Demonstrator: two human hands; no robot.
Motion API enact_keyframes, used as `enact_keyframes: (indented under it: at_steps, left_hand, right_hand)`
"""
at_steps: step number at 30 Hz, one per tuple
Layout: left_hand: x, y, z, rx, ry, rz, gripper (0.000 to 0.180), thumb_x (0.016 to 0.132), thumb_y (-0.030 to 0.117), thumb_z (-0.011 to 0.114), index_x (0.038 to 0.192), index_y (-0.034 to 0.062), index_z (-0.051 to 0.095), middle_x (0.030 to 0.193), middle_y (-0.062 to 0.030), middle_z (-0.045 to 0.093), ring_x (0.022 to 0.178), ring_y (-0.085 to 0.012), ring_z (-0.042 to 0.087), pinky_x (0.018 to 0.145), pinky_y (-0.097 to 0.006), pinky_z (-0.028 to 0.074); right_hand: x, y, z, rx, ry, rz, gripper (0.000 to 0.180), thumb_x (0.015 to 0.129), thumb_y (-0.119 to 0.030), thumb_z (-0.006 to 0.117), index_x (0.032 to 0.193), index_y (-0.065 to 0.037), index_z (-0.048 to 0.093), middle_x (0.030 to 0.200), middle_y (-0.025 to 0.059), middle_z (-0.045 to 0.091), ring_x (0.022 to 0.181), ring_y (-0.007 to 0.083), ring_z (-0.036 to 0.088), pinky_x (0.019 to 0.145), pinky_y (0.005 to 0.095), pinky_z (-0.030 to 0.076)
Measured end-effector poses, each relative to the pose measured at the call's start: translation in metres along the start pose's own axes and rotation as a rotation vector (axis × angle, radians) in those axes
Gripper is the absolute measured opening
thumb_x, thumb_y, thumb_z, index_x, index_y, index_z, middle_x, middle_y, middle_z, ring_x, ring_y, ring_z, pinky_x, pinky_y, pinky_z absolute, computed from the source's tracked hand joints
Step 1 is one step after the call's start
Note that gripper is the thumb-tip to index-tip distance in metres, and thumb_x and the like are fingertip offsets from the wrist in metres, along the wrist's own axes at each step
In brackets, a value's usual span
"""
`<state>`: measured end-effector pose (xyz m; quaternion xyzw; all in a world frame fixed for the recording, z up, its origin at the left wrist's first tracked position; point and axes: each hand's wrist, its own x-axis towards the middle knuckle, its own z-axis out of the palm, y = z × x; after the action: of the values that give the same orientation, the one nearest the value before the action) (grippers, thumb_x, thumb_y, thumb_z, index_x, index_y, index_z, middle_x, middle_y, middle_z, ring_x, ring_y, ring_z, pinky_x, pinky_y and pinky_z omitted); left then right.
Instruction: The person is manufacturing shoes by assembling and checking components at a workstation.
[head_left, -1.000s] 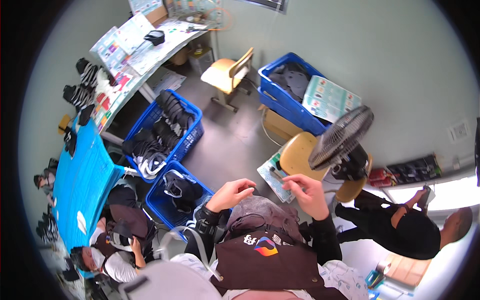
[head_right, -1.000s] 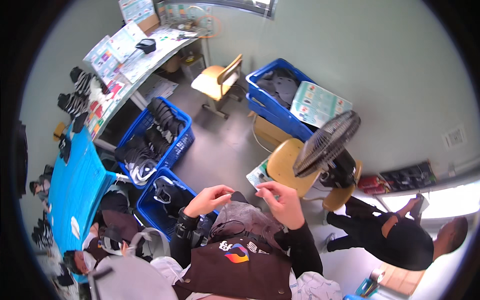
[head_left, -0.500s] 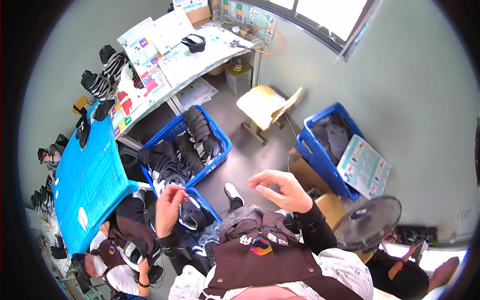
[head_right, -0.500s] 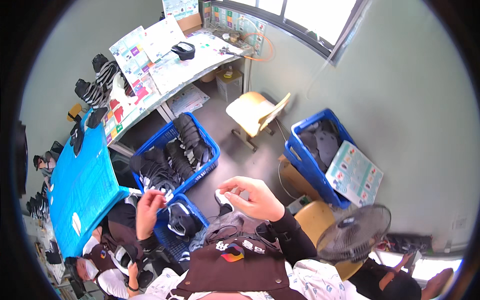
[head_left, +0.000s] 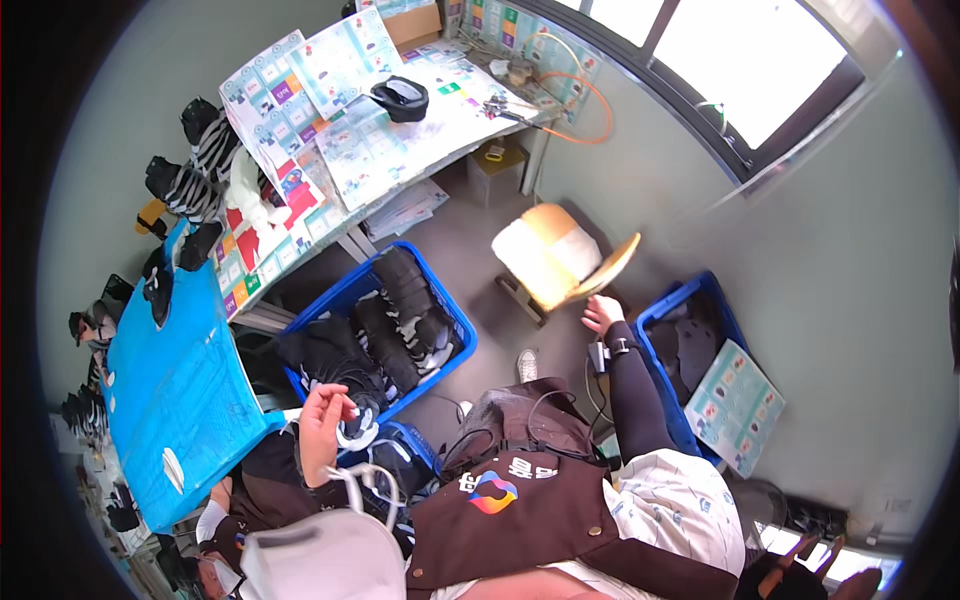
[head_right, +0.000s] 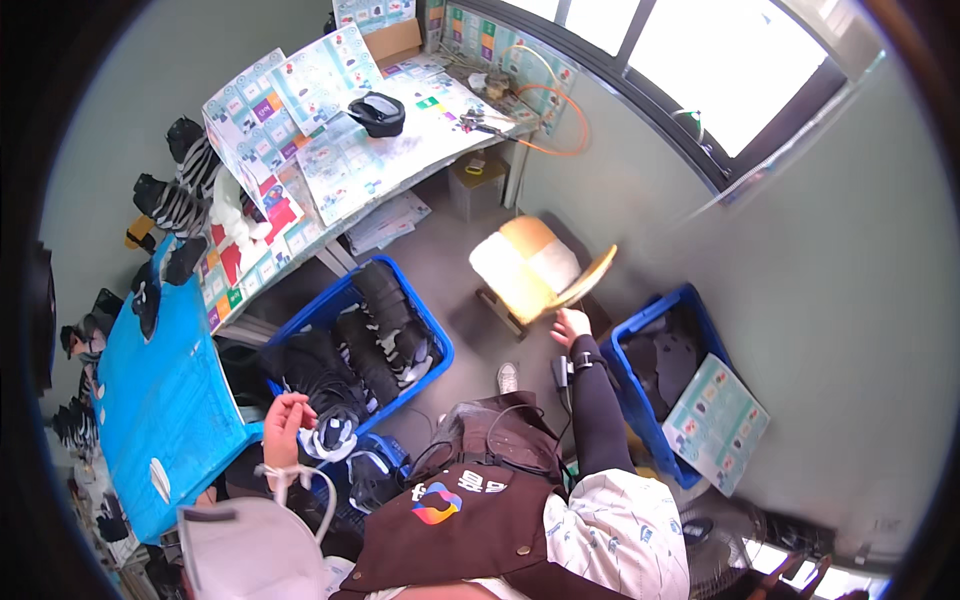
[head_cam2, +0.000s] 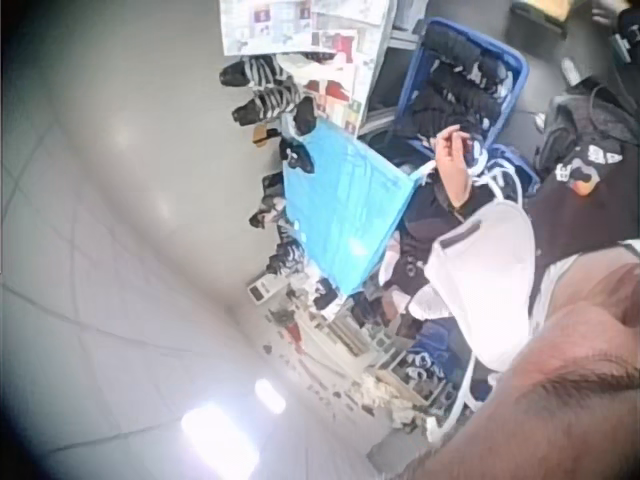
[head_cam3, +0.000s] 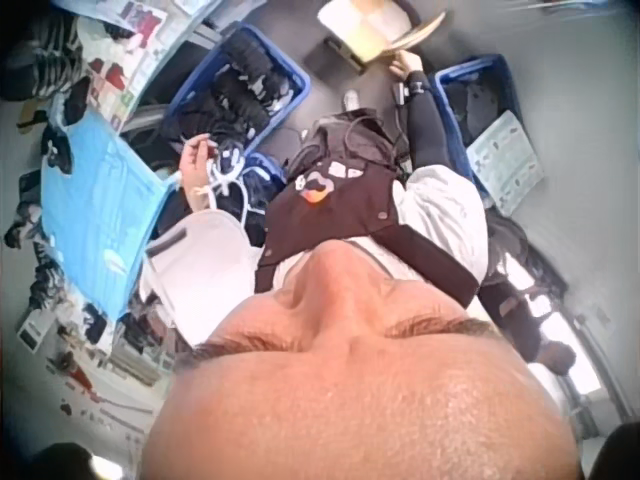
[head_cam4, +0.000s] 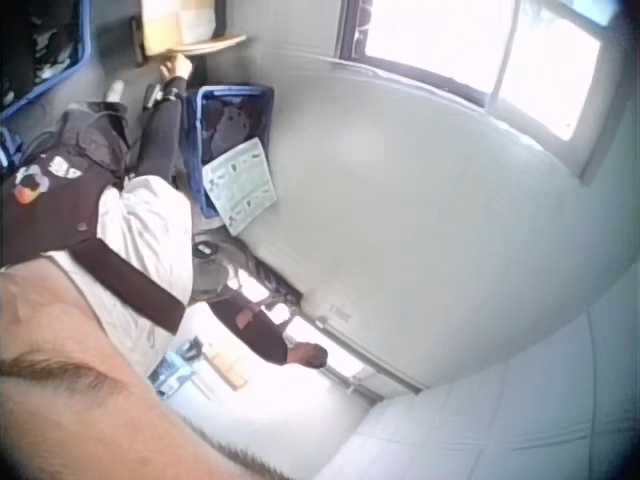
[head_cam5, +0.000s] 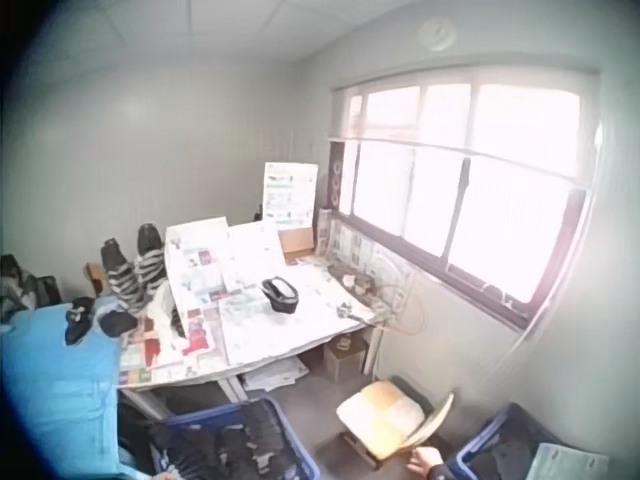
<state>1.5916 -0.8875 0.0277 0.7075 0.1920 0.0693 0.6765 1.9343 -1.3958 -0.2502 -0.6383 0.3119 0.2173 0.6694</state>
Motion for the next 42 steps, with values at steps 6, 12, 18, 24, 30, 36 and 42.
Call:
enact_keyframes:
  at_steps: [6, 12, 18, 24, 30, 36, 42]
  left_hand:
    - [0.073, 0.041, 0.052, -0.005, 0.152, 0.001, 0.014, 0.105, 0.014, 0.055, 0.108, 0.0021, 0.062, 0.088, -0.0036, 0.066, 0.076, -0.0090, 0.060, 0.072, -0.023, 0.049]
    - [0.033, 0.160, 0.079, -0.461, 0.081, 0.406, 0.055, 0.094, 0.055, 0.066, 0.094, 0.0004, 0.057, 0.074, -0.0089, 0.058, 0.059, -0.0182, 0.054, 0.047, -0.030, 0.044]
    - [0.125, 0.288, 0.152, 0.046, -0.504, 0.495, 0.052, 0.099, 0.041, 0.066, 0.135, 0.0047, 0.060, 0.097, -0.0084, 0.071, 0.078, -0.0223, 0.066, 0.072, -0.027, 0.051]
    - [0.162, 0.238, 0.185, -0.380, 0.153, 0.341, 0.048, 0.079, 0.020, 0.090, 0.092, -0.0017, 0.049, 0.082, -0.0177, 0.067, 0.068, -0.0225, 0.069, 0.061, -0.030, 0.057]
    - [0.232, 0.221, 0.142, -0.235, -0.473, 0.564, 0.039, 0.094, 0.032, 0.074, 0.101, -0.0053, 0.066, 0.092, -0.0176, 0.070, 0.076, -0.0294, 0.070, 0.062, -0.038, 0.057]
    - [0.313, 0.226, 0.163, -0.664, -0.310, 0.881, 0.020, 0.096, 0.019, 0.069, 0.103, 0.0006, 0.066, 0.090, -0.0160, 0.068, 0.074, -0.0301, 0.065, 0.067, -0.041, 0.054]
    - [0.415, 0.262, 0.178, -0.601, -0.487, 0.955, 0.019, 0.101, 0.019, 0.062, 0.102, -0.0003, 0.063, 0.087, -0.0117, 0.062, 0.071, -0.0263, 0.060, 0.061, -0.036, 0.047]
  right_hand:
    - [0.083, -0.050, 0.002, -0.059, 0.002, -0.011, 0.034, 0.090, -0.025, 0.063, 0.119, -0.009, 0.059, 0.108, 0.0080, 0.060, 0.092, 0.0236, 0.060, 0.081, 0.0442, 0.056]
    - [-0.128, -0.271, 0.158, -0.152, -1.249, -0.563, 0.064, 0.093, -0.024, 0.069, 0.148, -0.004, 0.043, 0.144, 0.0105, 0.053, 0.137, 0.0221, 0.047, 0.111, 0.0417, 0.040]
    - [-0.265, -0.404, 0.227, -0.064, -1.964, -0.998, 0.076, 0.089, -0.037, 0.076, 0.147, 0.000, 0.043, 0.143, 0.0182, 0.052, 0.131, 0.0318, 0.054, 0.103, 0.0414, 0.046]
    - [-0.229, -0.437, 0.289, -0.314, -2.123, -0.744, 0.013, 0.095, -0.012, 0.069, 0.100, 0.000, 0.066, 0.075, 0.0099, 0.063, 0.063, 0.0285, 0.062, 0.054, 0.0336, 0.047]
    - [-0.222, -0.474, 0.354, -0.368, -2.206, -0.749, 0.038, 0.083, -0.006, 0.080, 0.061, -0.004, 0.049, 0.055, 0.0062, 0.041, 0.045, 0.0262, 0.044, 0.043, 0.0375, 0.029]
    - [-0.194, -0.514, 0.397, 0.256, -2.569, -0.050, 0.023, 0.090, -0.005, 0.072, 0.075, -0.003, 0.055, 0.057, 0.0034, 0.051, 0.041, 0.0203, 0.045, 0.037, 0.0356, 0.031]
    - [-0.156, -0.589, 0.415, 1.316, -2.705, -0.443, 0.031, 0.100, -0.026, 0.061, 0.116, -0.002, 0.072, 0.117, 0.0149, 0.065, 0.093, 0.0287, 0.068, 0.075, 0.0418, 0.058]
